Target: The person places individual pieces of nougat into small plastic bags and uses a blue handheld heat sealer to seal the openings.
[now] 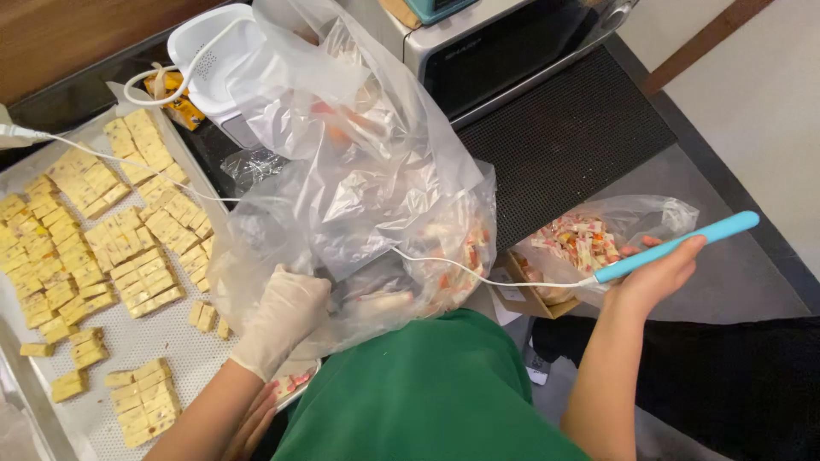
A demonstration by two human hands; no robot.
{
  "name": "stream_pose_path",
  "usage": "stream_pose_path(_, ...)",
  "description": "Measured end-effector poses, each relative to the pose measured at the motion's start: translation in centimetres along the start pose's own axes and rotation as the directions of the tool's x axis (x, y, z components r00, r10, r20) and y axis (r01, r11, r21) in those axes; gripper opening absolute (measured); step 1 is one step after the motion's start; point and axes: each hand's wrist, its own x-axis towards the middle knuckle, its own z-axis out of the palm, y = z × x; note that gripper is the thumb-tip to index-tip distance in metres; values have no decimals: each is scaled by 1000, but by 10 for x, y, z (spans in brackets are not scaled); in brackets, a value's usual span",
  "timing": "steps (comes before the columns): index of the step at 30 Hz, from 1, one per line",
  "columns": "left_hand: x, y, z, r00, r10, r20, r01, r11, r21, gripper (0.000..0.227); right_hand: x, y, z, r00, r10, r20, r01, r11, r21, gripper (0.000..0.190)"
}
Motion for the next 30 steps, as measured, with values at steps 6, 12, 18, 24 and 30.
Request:
stream_pose_path(6, -30, -21, -87, 982, -62, 180, 143, 867, -477, 13, -41, 15, 13, 888, -110, 447, 153, 986, -60, 36)
stream_pose_path(12, -34, -26, -100, 807, 24, -590, -227, 935, -273, 25, -101, 57, 48, 212, -31, 977, 126, 992, 4, 51)
stream_pose_path(18, -41, -14, -127, 782, 3, -623, -111, 985, -134, 14, -144, 78, 54, -67, 200, 977, 153, 970, -188, 37)
stream_pose_path(24, -13, 15, 19, 984, -159, -78, 161, 987, 20, 40, -133, 66, 50, 18, 205, 979, 171, 964, -205, 37)
stream_pose_path(30, -6, -5, -14, 878, -209, 430, 274, 957, -94, 115, -135, 62, 48, 15, 185, 983, 186, 965, -185, 35)
